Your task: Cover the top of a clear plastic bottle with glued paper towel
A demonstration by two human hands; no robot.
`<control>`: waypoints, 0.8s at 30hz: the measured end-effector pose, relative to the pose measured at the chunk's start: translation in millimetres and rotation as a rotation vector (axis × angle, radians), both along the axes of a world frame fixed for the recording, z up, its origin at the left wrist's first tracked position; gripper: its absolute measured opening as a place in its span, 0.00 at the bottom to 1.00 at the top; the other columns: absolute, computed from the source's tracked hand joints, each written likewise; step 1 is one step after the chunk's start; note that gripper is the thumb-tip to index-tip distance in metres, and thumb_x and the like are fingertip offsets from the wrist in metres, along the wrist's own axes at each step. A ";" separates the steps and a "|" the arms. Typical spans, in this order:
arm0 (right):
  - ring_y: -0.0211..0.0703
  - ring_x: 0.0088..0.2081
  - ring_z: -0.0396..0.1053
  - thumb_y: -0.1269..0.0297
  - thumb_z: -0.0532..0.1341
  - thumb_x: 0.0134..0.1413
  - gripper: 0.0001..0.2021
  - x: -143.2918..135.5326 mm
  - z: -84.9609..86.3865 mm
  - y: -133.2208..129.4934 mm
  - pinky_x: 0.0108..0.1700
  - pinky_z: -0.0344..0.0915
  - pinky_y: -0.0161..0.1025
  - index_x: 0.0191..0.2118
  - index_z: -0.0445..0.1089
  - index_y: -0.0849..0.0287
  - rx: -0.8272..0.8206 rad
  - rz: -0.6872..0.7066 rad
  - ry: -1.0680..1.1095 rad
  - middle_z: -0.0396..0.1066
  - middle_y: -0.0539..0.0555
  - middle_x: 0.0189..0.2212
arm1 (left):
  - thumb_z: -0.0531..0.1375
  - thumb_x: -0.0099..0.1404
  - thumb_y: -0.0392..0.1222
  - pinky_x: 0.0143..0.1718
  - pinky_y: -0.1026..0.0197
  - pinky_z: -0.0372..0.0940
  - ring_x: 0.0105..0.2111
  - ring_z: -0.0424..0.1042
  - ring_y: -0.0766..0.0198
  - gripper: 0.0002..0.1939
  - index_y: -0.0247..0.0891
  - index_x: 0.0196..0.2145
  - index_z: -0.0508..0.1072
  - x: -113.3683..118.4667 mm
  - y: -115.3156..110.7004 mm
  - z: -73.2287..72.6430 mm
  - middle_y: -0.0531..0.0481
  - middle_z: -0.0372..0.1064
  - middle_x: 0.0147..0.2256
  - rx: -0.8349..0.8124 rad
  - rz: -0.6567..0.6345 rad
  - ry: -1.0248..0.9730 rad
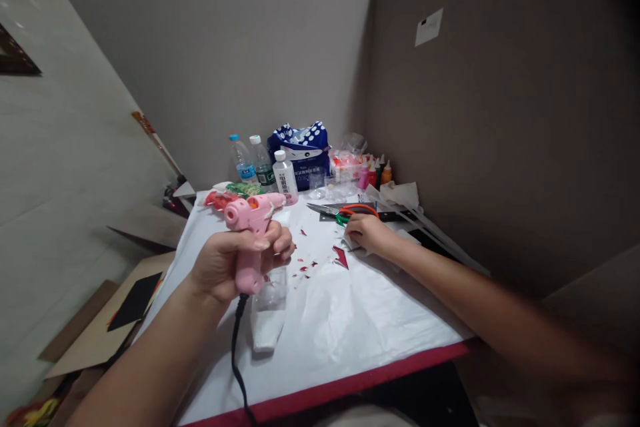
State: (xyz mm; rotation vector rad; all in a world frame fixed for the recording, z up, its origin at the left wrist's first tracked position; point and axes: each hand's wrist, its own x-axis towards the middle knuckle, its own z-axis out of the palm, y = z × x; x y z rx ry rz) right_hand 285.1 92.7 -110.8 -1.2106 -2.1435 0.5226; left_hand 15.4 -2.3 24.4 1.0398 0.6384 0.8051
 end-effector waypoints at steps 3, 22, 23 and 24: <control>0.42 0.41 0.71 0.60 0.58 0.63 0.12 5.1 2.5 4.7 0.43 0.71 0.44 0.47 0.69 0.61 -0.089 -0.036 0.135 0.71 0.55 0.45 | 0.63 0.44 0.35 0.33 0.62 0.61 0.28 0.61 0.65 0.08 0.34 0.19 0.65 -2.7 1.0 0.9 0.49 0.60 0.25 -0.016 -0.006 -0.039; 0.36 0.23 0.65 0.55 0.63 0.52 0.11 12.4 81.2 -45.8 0.26 0.64 0.36 0.35 0.69 0.57 -0.309 0.019 0.680 0.67 0.49 0.25 | 0.64 0.43 0.39 0.34 0.60 0.66 0.33 0.64 0.60 0.08 0.33 0.20 0.68 -12.1 4.4 8.1 0.47 0.60 0.26 -0.027 0.152 -0.116; 0.37 0.24 0.66 0.57 0.62 0.53 0.09 6.5 73.4 -47.6 0.26 0.64 0.37 0.35 0.69 0.57 -0.290 0.028 0.623 0.68 0.49 0.25 | 0.64 0.43 0.39 0.34 0.61 0.67 0.34 0.64 0.60 0.08 0.34 0.21 0.69 -13.1 4.5 8.0 0.46 0.60 0.27 -0.031 0.142 -0.119; 0.39 0.25 0.67 0.59 0.62 0.54 0.07 0.8 64.1 -49.6 0.28 0.65 0.38 0.35 0.70 0.57 -0.267 0.036 0.553 0.68 0.50 0.25 | 0.64 0.44 0.40 0.34 0.61 0.67 0.34 0.65 0.59 0.08 0.34 0.21 0.69 -13.9 4.5 8.0 0.46 0.61 0.28 -0.030 0.137 -0.126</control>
